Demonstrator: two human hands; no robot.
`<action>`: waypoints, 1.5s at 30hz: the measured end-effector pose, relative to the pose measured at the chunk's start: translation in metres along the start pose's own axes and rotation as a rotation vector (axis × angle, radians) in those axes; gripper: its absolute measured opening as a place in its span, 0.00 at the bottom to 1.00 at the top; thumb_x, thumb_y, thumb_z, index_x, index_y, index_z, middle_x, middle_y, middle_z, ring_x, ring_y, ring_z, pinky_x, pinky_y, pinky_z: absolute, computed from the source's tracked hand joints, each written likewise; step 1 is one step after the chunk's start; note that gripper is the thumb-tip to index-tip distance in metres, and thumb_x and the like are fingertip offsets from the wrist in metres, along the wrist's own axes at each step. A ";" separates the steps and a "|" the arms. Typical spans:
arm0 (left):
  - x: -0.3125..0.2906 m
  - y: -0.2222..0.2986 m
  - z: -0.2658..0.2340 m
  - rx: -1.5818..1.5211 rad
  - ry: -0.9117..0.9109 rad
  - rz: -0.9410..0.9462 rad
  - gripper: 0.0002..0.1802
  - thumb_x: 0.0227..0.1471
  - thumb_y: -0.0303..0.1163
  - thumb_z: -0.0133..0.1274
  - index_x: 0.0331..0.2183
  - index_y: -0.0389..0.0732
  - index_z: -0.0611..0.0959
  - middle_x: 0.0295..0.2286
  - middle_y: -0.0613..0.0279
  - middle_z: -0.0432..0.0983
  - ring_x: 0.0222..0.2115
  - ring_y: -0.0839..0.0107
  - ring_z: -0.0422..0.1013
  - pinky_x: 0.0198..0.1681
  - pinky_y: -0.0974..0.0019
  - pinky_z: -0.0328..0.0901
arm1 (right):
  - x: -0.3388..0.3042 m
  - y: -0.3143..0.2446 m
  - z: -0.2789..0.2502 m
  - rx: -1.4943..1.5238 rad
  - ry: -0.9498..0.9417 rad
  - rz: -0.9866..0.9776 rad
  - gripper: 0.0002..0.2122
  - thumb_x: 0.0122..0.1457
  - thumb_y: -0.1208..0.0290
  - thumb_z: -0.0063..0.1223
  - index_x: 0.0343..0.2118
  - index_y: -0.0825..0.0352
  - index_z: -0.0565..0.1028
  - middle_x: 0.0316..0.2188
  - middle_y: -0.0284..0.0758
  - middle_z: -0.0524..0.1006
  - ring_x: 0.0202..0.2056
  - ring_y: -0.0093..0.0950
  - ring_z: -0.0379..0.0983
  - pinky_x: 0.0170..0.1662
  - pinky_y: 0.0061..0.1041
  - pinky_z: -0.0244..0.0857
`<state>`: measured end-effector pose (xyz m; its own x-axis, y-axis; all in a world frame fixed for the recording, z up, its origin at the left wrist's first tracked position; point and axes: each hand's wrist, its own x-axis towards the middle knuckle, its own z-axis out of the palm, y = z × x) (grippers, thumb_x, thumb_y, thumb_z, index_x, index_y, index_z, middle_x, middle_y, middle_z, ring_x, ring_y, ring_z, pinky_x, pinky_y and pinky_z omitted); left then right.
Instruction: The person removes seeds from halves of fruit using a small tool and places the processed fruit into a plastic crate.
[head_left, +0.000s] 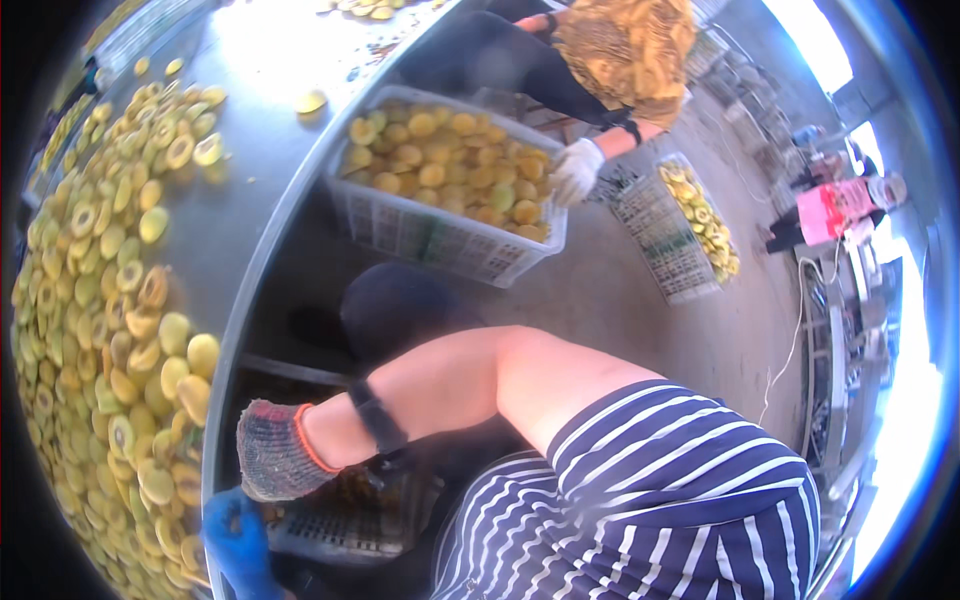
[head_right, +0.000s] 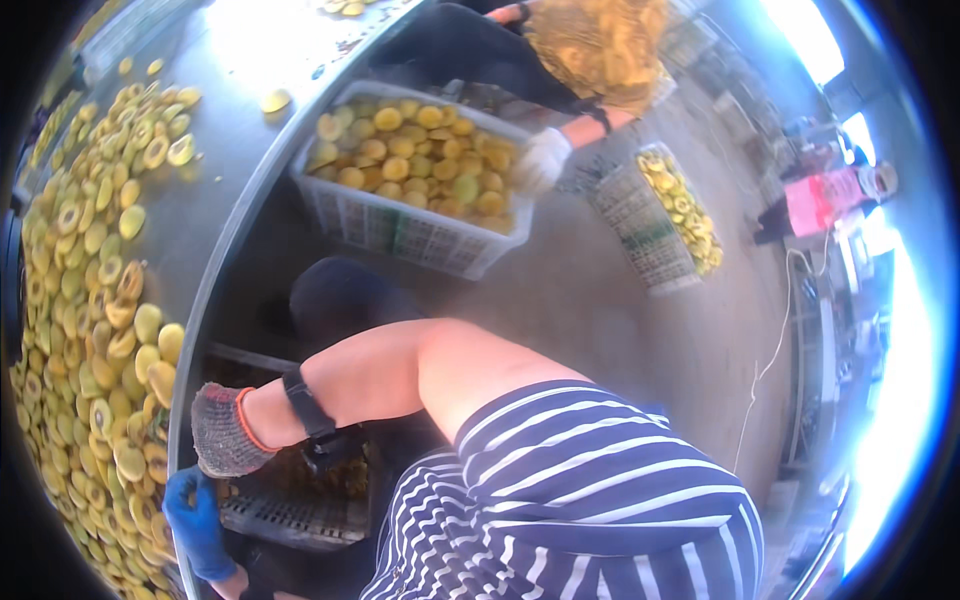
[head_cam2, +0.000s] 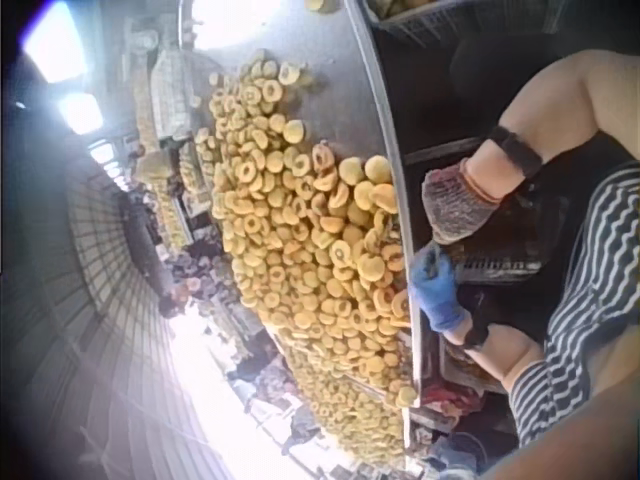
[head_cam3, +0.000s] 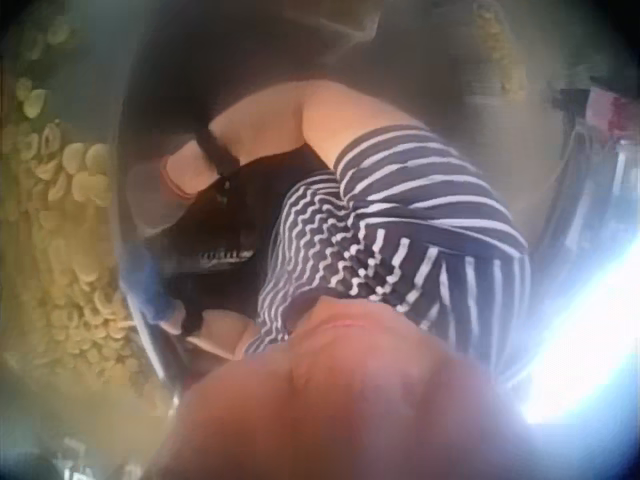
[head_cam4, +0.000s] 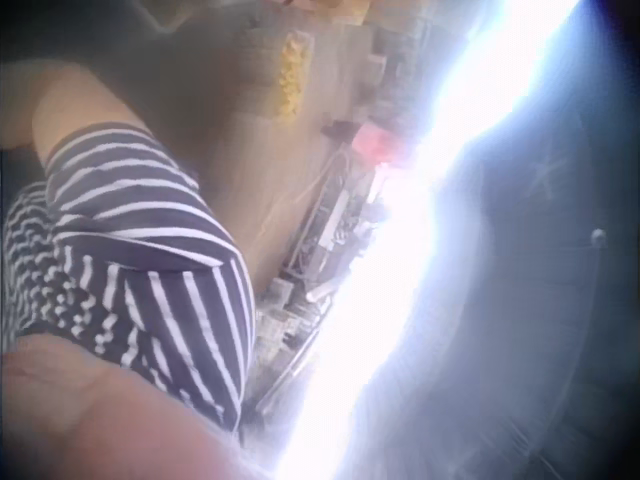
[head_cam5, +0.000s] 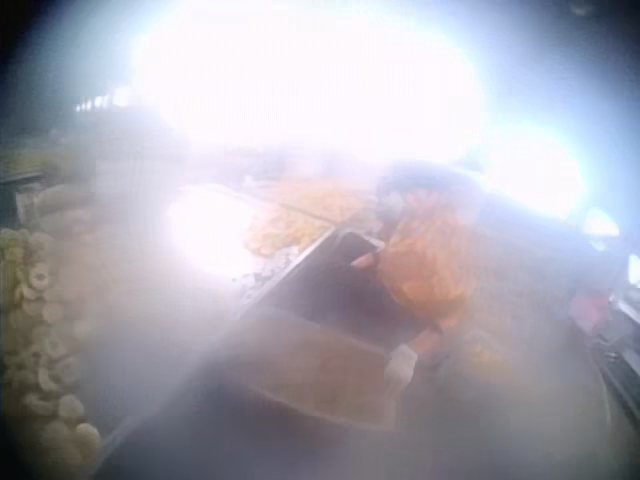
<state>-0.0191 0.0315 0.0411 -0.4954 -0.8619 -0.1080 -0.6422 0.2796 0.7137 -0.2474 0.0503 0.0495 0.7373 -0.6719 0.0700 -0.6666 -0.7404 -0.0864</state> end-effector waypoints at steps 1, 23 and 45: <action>0.002 0.000 0.007 0.041 0.045 0.173 0.05 0.50 0.24 0.57 0.29 0.32 0.81 0.27 0.59 0.77 0.29 0.71 0.71 0.37 0.66 0.65 | -0.002 0.005 0.001 0.031 -0.078 0.008 0.05 0.48 0.67 0.58 0.24 0.61 0.77 0.22 0.34 0.80 0.25 0.33 0.78 0.21 0.35 0.65; 0.000 -0.035 0.000 -0.190 0.160 0.018 0.13 0.55 0.26 0.51 0.41 0.33 0.84 0.36 0.60 0.82 0.33 0.73 0.74 0.37 0.68 0.68 | -0.003 0.013 -0.003 0.116 -0.327 -0.061 0.08 0.54 0.68 0.55 0.32 0.61 0.84 0.33 0.35 0.83 0.35 0.35 0.80 0.32 0.38 0.73; 0.005 -0.018 0.006 -0.387 0.835 0.366 0.26 0.57 0.22 0.52 0.56 0.29 0.67 0.49 0.52 0.73 0.48 0.63 0.72 0.53 0.61 0.68 | 0.046 -0.030 -0.001 0.891 0.602 0.288 0.18 0.54 0.70 0.63 0.46 0.68 0.71 0.33 0.43 0.79 0.35 0.40 0.78 0.38 0.33 0.70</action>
<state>-0.0133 0.0250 0.0238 0.0419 -0.8129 0.5809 -0.2226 0.5592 0.7986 -0.1935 0.0410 0.0558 0.2331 -0.8944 0.3817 -0.3090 -0.4403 -0.8430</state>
